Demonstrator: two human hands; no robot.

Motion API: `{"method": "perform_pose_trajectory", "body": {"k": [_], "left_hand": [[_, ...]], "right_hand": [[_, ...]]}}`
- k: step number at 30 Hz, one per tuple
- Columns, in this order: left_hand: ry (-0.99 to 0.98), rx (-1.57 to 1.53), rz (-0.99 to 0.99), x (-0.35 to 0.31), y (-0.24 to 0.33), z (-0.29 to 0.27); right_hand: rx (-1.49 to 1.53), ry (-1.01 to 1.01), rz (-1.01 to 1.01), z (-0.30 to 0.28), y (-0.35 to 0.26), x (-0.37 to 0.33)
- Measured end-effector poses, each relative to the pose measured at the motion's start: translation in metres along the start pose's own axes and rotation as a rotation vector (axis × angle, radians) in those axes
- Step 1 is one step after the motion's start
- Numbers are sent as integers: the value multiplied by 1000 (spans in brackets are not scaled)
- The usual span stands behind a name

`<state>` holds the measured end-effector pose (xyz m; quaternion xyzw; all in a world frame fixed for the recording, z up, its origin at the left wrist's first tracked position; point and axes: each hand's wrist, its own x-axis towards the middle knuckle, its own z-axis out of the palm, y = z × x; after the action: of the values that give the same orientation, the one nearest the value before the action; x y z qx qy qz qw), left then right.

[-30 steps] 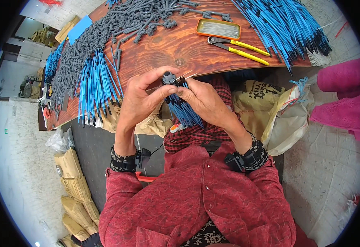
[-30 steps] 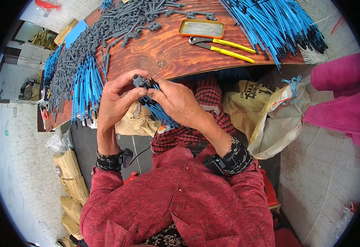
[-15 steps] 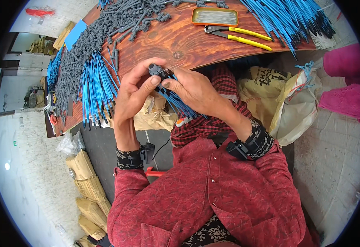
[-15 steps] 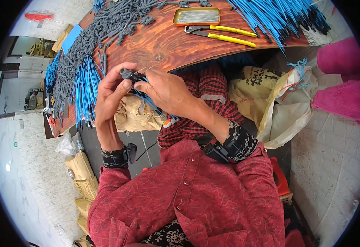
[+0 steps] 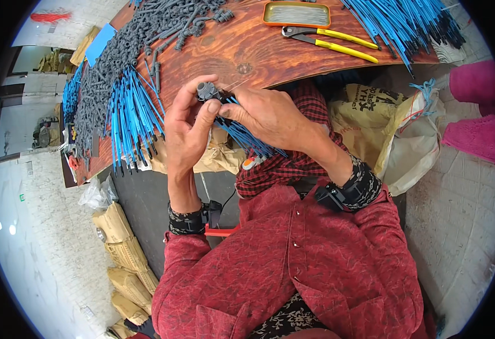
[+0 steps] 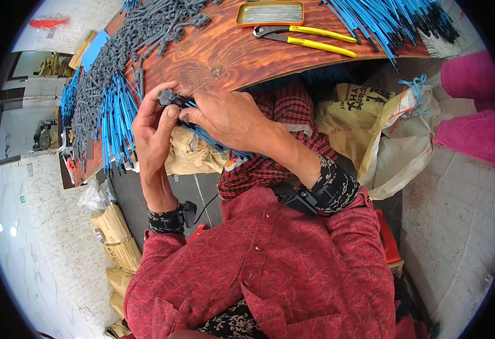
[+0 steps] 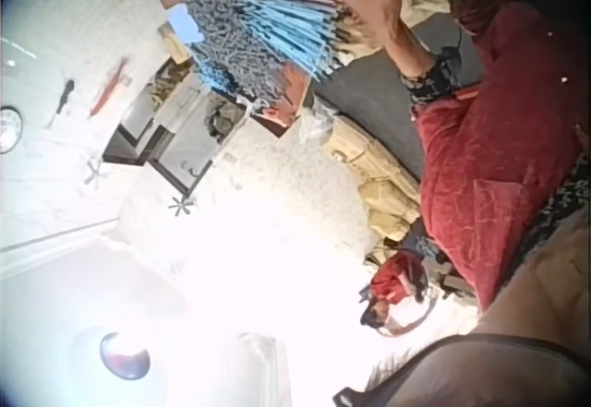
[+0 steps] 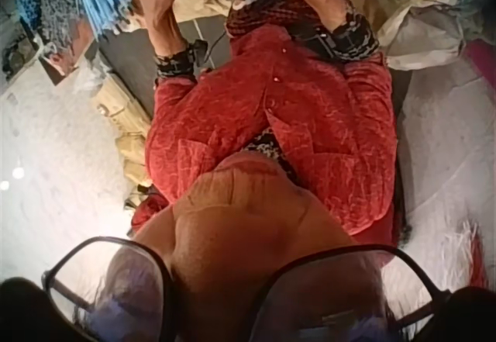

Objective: Assembling decorative tassels by bundling blue strands and securing them with a cap.

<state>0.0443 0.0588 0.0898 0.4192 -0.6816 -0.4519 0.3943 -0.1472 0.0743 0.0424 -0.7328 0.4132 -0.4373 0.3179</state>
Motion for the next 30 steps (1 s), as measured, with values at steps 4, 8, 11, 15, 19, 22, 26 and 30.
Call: {"method": "perform_pose_trajectory", "body": {"k": [4,8,11,15,19,22,26,30], "left_hand": [[17,-10,6,0,2,4],[26,-27,15,1,5,8],[-17,22,27,2,2,3],[-50,-15,20,4,1,3],[-99,-89,18,3,-5,-3],[-96,-131,15,4,-8,-2],[-93,-142,-35,2,-8,-3],[-22,-161,-37,1,-5,4]], "right_hand": [[-1,-79,-5,-6,7,2],[72,-130,-9,-13,13,5],[80,-251,93,-22,10,10],[-22,-196,45,-21,8,11],[-77,-201,18,-20,4,13],[-24,-275,10,-25,9,19],[-93,-138,-48,-16,4,15],[-323,-70,-41,-14,-5,13]]}}
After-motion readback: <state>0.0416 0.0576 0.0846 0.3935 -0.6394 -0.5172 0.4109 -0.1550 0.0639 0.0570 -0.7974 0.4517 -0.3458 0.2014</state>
